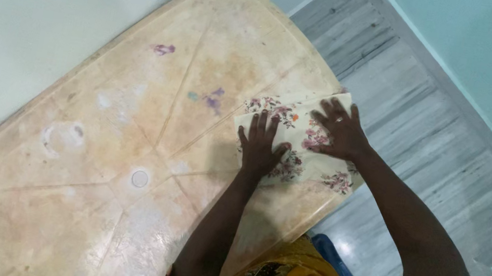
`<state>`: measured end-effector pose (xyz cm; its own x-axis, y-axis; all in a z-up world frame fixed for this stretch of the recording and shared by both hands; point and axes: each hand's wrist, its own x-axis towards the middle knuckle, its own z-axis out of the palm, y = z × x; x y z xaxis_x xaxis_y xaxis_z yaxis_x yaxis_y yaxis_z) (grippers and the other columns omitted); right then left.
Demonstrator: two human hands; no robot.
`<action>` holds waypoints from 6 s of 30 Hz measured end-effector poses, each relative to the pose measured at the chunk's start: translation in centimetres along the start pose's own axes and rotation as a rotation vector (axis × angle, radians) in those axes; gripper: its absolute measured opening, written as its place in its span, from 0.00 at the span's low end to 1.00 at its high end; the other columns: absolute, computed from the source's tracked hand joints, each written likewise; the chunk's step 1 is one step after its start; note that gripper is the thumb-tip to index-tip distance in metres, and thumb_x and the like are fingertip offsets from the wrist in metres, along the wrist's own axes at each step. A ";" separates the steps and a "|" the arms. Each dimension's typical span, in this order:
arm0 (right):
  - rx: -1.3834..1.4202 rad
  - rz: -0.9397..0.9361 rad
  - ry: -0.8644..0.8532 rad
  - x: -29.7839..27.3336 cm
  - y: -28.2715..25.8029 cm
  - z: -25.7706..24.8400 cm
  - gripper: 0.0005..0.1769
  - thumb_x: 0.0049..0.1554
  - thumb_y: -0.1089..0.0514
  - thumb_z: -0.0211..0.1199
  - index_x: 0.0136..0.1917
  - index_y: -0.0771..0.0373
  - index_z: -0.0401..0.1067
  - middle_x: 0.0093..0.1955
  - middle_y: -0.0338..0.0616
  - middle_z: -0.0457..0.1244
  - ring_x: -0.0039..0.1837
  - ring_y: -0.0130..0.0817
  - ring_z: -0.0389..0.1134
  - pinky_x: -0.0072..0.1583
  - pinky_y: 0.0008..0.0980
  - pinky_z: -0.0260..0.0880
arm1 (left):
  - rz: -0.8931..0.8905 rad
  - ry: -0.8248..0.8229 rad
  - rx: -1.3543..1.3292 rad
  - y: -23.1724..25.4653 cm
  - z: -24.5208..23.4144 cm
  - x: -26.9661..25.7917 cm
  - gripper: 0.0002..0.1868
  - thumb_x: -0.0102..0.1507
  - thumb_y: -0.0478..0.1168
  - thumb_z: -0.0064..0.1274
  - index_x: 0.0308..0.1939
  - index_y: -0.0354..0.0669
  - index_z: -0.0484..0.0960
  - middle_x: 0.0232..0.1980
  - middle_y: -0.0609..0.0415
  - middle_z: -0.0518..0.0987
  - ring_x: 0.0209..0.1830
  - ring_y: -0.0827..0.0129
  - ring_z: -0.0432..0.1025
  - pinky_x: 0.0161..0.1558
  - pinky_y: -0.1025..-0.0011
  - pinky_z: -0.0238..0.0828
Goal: The person repeatedly wipes a large, light-colored plastic surface with a patterned cloth. The hands move the cloth across the surface in various directions, covering different areas throughout the clip.
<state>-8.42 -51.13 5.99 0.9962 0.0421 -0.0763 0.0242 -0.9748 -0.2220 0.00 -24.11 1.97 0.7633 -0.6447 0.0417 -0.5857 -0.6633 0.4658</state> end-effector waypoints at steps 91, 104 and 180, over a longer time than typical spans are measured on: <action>0.237 -0.896 -0.181 13.8 -89.6 26.4 0.38 0.56 0.46 0.60 0.77 0.58 0.61 0.79 0.47 0.55 0.82 0.51 0.48 0.77 0.64 0.42 | -1.046 0.338 0.279 -50.0 -26.0 -61.3 0.43 0.68 0.68 0.44 0.83 0.62 0.54 0.87 0.50 0.49 0.87 0.50 0.35 0.71 0.20 0.27; 0.185 -0.870 -0.127 22.6 -88.2 25.7 0.40 0.57 0.37 0.58 0.80 0.40 0.56 0.84 0.39 0.47 0.85 0.45 0.41 0.74 0.82 0.29 | -1.199 0.345 0.313 -53.3 -25.6 -54.4 0.44 0.70 0.70 0.35 0.85 0.56 0.51 0.87 0.41 0.41 0.86 0.35 0.33 0.72 0.22 0.28; -0.423 -0.644 -0.098 -19.4 -42.7 11.0 0.46 0.53 0.25 0.51 0.79 0.43 0.54 0.86 0.50 0.37 0.87 0.55 0.30 0.73 0.83 0.33 | -0.246 0.120 0.256 -7.9 -5.0 -48.3 0.53 0.59 0.79 0.46 0.82 0.64 0.54 0.87 0.49 0.46 0.87 0.52 0.38 0.79 0.37 0.26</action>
<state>-29.74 -7.94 6.28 0.7635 0.6286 -0.1481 0.6453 -0.7516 0.1367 -30.88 14.21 0.66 0.9075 -0.4148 0.0662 -0.4180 -0.8763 0.2395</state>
